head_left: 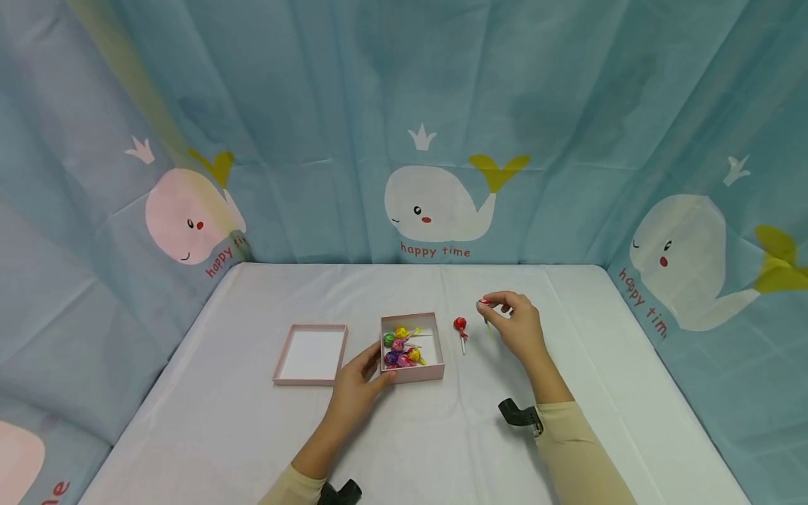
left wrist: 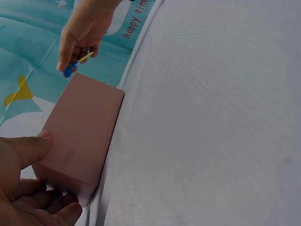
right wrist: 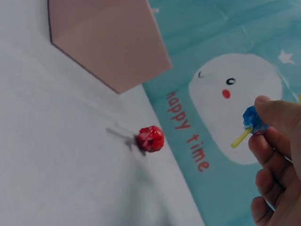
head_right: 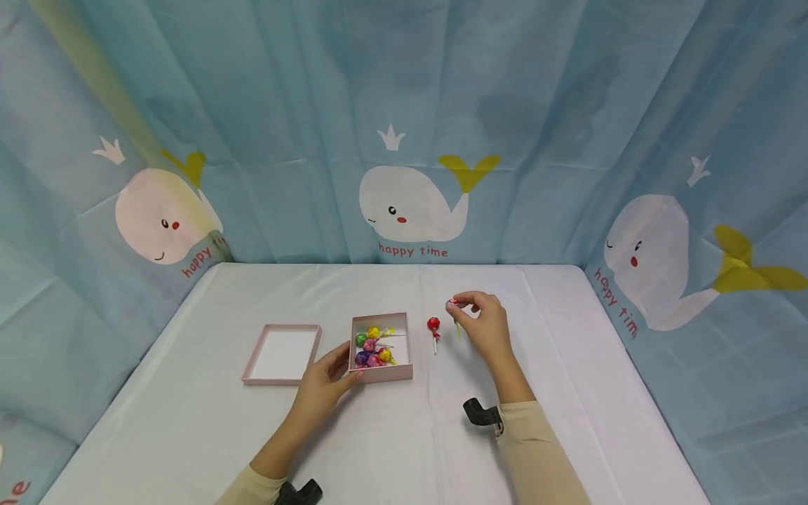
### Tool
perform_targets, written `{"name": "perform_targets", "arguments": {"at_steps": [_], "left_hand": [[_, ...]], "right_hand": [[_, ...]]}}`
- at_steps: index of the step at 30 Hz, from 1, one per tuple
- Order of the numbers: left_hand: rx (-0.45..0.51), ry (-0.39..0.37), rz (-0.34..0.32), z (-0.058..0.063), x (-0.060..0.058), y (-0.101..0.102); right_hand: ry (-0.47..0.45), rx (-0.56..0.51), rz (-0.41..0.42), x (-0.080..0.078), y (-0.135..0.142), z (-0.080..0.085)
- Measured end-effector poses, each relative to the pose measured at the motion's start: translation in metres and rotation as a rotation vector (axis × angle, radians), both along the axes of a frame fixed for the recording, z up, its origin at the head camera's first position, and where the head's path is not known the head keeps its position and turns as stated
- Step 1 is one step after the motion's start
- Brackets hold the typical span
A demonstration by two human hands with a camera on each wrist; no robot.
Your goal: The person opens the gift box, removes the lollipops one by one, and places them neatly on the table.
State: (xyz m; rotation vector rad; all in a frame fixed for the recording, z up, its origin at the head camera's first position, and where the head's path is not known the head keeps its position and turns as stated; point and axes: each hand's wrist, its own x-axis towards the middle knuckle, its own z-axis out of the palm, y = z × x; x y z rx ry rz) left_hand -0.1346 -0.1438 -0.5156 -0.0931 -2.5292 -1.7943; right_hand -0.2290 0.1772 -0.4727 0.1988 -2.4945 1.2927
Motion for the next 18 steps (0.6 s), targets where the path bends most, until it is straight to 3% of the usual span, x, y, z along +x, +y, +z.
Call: {"name": "perform_targets", "arguments": {"at_steps": [10, 18], "left_hand": [[0.005, -0.004, -0.002, -0.001, -0.001, 0.0], [0.012, -0.005, -0.004, 0.002, 0.001, 0.0]], "right_hand": [[-0.196, -0.023, -0.077, -0.006, 0.005, -0.03], [-0.249, -0.013, -0.088, -0.012, -0.001, -0.047]]}}
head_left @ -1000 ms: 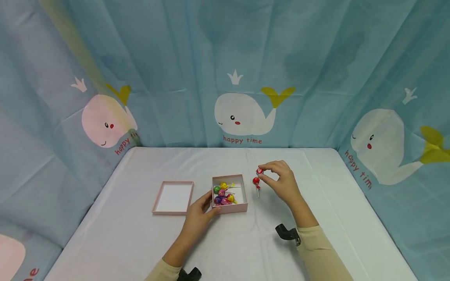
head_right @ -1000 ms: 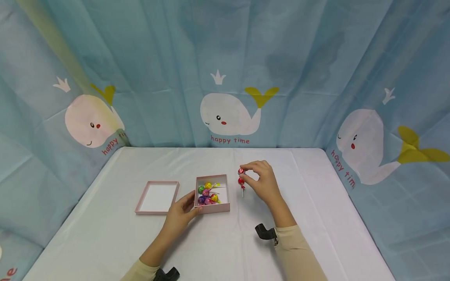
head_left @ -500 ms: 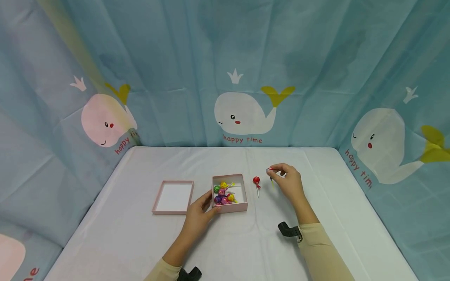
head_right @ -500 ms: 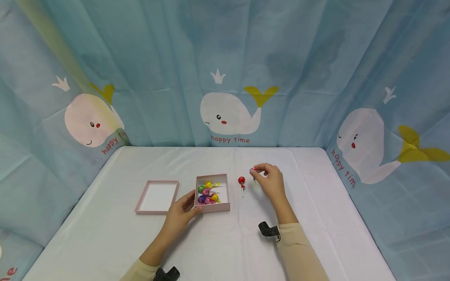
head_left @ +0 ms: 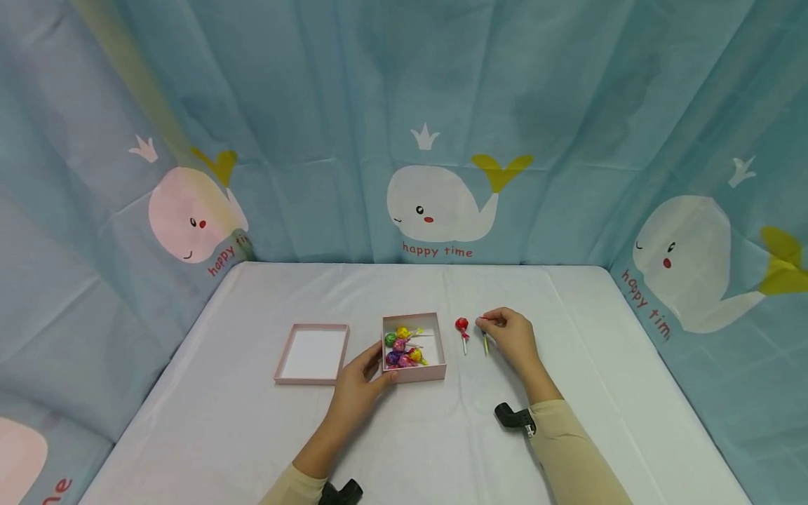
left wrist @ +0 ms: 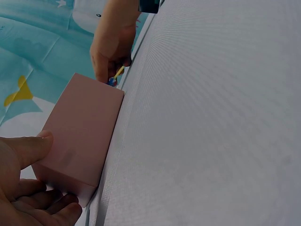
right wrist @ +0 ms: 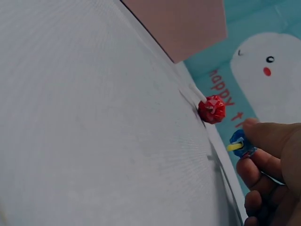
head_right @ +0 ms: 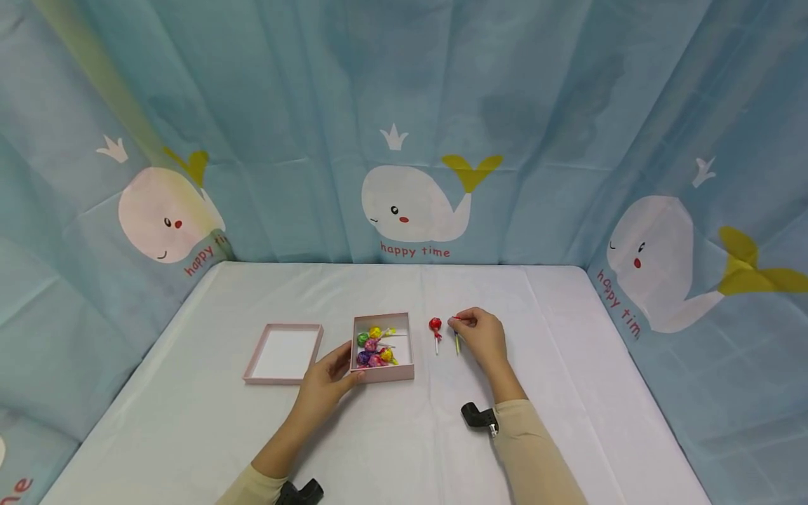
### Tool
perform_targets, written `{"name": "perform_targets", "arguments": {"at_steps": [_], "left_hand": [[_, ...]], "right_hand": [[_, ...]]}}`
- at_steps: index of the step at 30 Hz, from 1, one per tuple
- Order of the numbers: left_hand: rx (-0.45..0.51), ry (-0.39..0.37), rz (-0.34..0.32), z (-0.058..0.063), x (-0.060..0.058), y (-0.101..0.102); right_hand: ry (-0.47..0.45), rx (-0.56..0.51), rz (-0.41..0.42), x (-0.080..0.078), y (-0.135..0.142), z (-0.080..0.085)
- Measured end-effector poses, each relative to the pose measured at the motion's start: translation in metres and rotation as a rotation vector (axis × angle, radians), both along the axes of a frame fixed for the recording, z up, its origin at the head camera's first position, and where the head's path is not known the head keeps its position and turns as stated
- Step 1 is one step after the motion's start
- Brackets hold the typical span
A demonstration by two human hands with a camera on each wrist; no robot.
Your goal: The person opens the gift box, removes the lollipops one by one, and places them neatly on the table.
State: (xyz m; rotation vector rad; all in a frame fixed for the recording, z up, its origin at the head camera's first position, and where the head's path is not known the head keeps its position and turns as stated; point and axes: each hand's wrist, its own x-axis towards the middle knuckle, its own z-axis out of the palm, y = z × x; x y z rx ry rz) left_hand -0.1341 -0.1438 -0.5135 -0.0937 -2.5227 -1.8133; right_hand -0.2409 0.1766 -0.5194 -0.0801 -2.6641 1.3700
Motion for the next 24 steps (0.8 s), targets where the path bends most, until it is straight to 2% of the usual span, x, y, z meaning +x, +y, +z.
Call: {"name": "perform_targets", "arguments": {"at_steps": [12, 24], "left_hand": [[-0.001, 0.013, -0.002, -0.0035, -0.0014, -0.0001], [0.007, 0.023, -0.004, -0.003, -0.001, -0.0007]], "right_hand": [[-0.009, 0.111, -0.017, -0.0035, -0.0018, -0.0048], [-0.023, 0.135, -0.006, -0.0013, -0.0027, -0.0004]]}}
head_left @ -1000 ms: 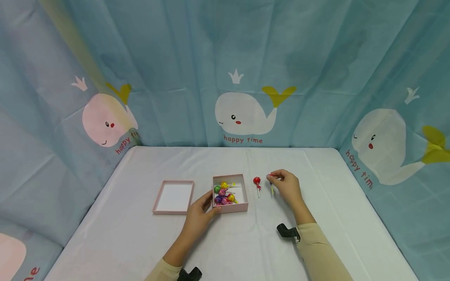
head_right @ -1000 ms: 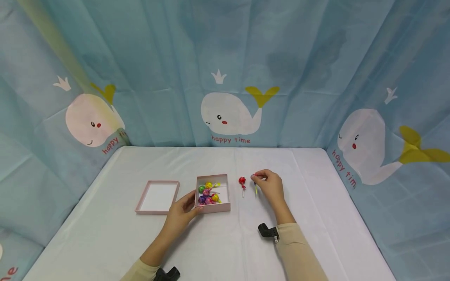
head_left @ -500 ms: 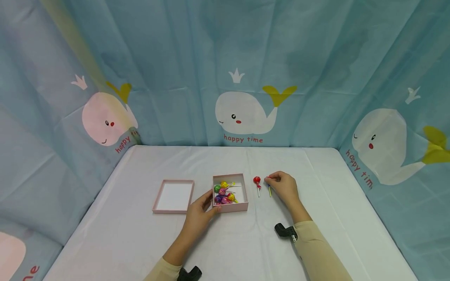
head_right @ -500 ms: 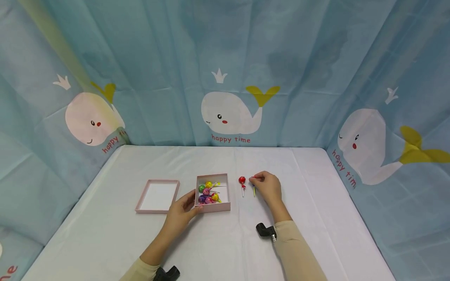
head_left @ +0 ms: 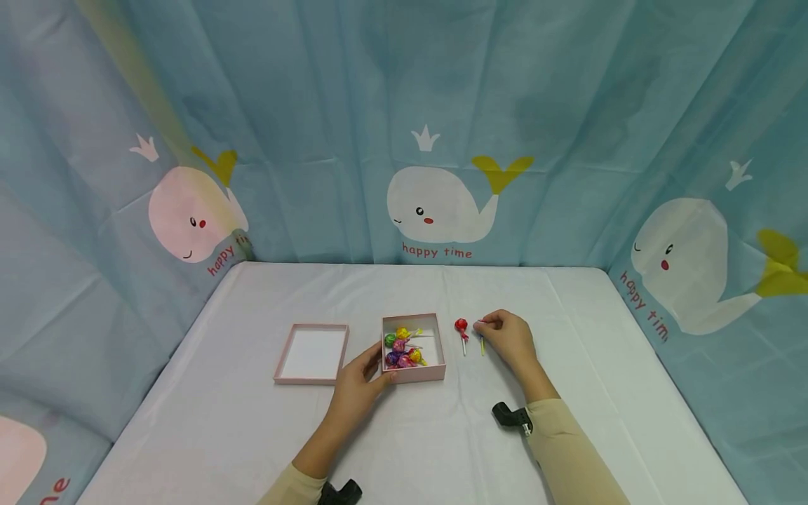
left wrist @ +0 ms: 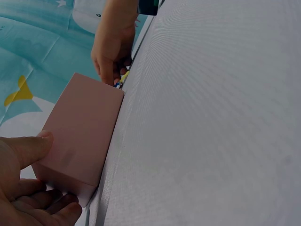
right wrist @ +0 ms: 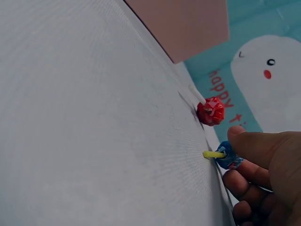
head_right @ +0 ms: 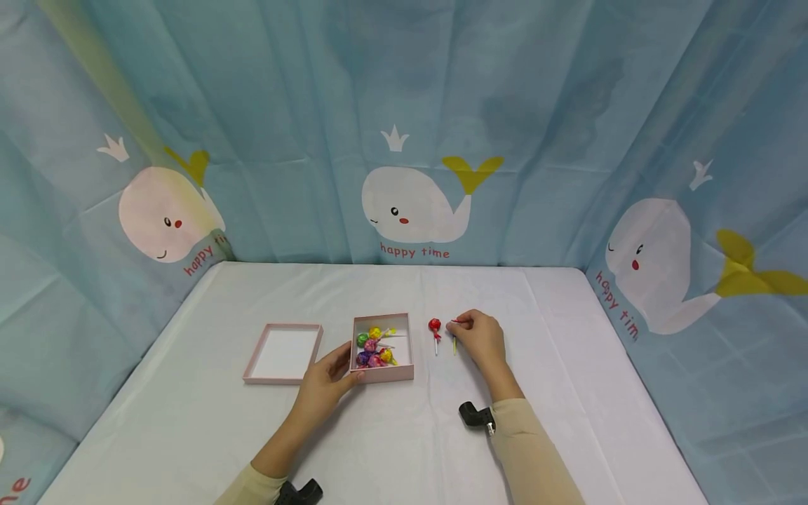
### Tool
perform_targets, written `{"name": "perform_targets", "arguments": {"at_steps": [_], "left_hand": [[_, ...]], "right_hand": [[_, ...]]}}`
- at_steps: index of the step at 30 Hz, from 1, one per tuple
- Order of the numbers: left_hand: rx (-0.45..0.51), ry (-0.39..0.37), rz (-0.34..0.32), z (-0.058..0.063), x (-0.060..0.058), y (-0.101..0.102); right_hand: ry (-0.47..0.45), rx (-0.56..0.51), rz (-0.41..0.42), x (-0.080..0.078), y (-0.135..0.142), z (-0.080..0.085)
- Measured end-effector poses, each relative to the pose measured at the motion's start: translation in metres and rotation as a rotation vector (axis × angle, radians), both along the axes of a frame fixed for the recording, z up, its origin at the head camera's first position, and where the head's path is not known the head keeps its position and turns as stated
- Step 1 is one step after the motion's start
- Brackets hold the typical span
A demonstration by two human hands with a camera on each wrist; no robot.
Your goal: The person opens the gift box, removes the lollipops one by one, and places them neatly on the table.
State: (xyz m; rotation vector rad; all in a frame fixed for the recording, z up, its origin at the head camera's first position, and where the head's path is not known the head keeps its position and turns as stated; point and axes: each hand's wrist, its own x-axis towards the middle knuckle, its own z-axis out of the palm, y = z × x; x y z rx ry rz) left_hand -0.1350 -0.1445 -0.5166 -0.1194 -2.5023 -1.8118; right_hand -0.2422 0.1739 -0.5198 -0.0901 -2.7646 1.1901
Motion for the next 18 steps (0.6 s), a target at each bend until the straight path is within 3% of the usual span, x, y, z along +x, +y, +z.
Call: {"name": "perform_targets", "arguments": {"at_steps": [11, 18], "left_hand": [[-0.003, -0.003, -0.005, 0.001, 0.002, 0.0], [-0.011, -0.008, -0.001, 0.0, 0.001, -0.001]], "right_hand": [[-0.048, 0.04, 0.045, 0.007, 0.009, 0.015], [0.054, 0.084, 0.133, 0.007, 0.015, 0.035]]}}
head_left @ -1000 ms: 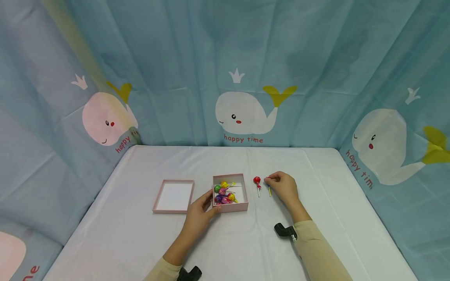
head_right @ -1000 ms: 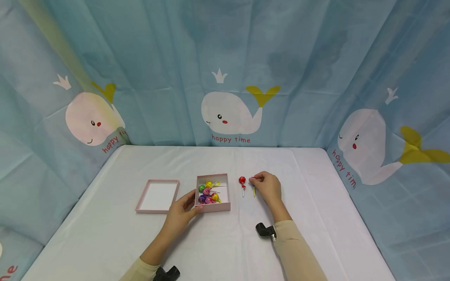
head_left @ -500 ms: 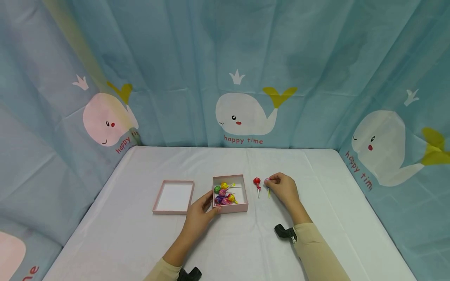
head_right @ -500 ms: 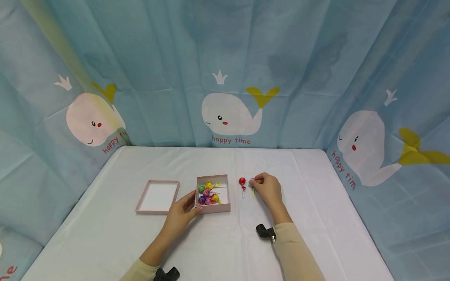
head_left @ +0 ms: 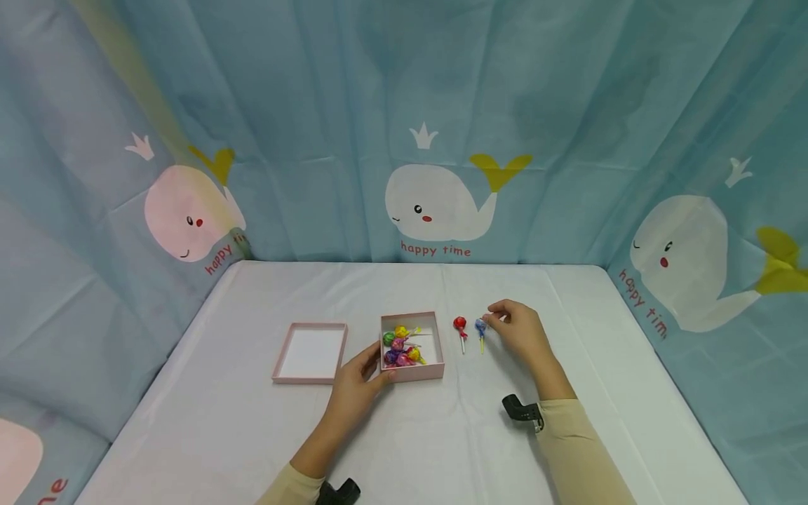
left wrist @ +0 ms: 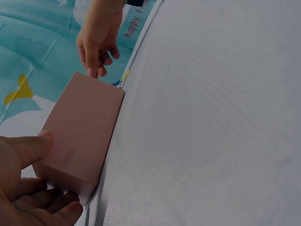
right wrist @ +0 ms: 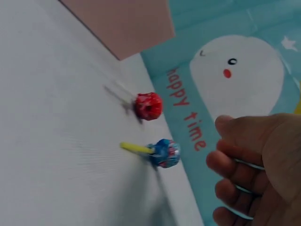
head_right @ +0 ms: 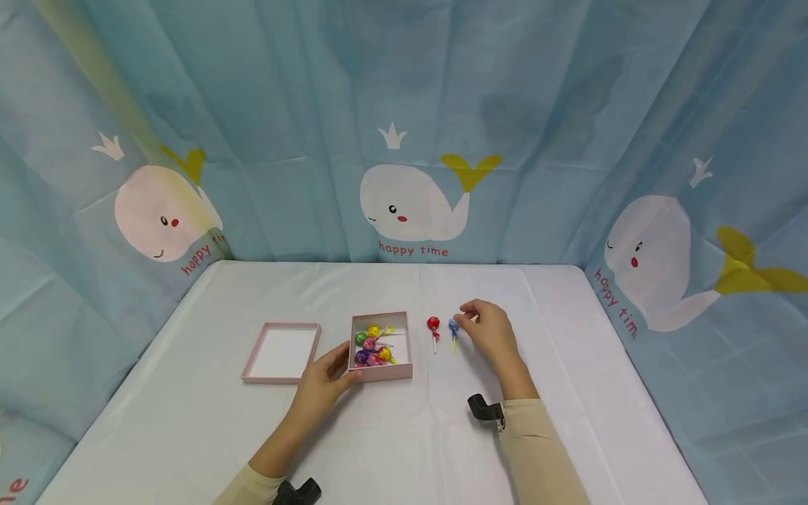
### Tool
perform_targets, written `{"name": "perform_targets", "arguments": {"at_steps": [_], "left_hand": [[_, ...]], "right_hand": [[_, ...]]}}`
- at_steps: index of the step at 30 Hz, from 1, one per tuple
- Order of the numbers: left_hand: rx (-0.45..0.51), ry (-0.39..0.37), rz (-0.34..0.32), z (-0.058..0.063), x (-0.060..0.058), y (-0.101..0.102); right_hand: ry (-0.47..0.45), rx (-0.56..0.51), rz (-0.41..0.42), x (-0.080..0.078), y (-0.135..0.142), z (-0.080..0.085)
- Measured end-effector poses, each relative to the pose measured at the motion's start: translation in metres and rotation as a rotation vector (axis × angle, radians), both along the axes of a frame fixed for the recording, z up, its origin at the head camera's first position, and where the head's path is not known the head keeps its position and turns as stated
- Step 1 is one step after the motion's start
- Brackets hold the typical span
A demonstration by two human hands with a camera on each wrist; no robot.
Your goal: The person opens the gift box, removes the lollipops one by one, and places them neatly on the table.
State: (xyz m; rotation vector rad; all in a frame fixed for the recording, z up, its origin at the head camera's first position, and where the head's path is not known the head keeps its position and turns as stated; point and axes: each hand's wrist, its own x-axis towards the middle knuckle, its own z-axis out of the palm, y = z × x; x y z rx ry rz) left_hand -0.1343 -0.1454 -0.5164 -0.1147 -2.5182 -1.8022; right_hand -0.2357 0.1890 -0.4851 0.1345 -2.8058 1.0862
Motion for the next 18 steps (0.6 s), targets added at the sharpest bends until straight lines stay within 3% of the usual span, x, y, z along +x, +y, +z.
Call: {"name": "perform_targets", "arguments": {"at_steps": [8, 18], "left_hand": [[0.007, -0.009, 0.004, 0.002, 0.001, -0.001], [0.002, -0.009, 0.0, 0.0, 0.0, 0.0]], "right_hand": [[0.139, 0.044, 0.118, 0.003, -0.007, 0.019], [0.25, 0.0, 0.231, 0.014, -0.031, 0.041]]}}
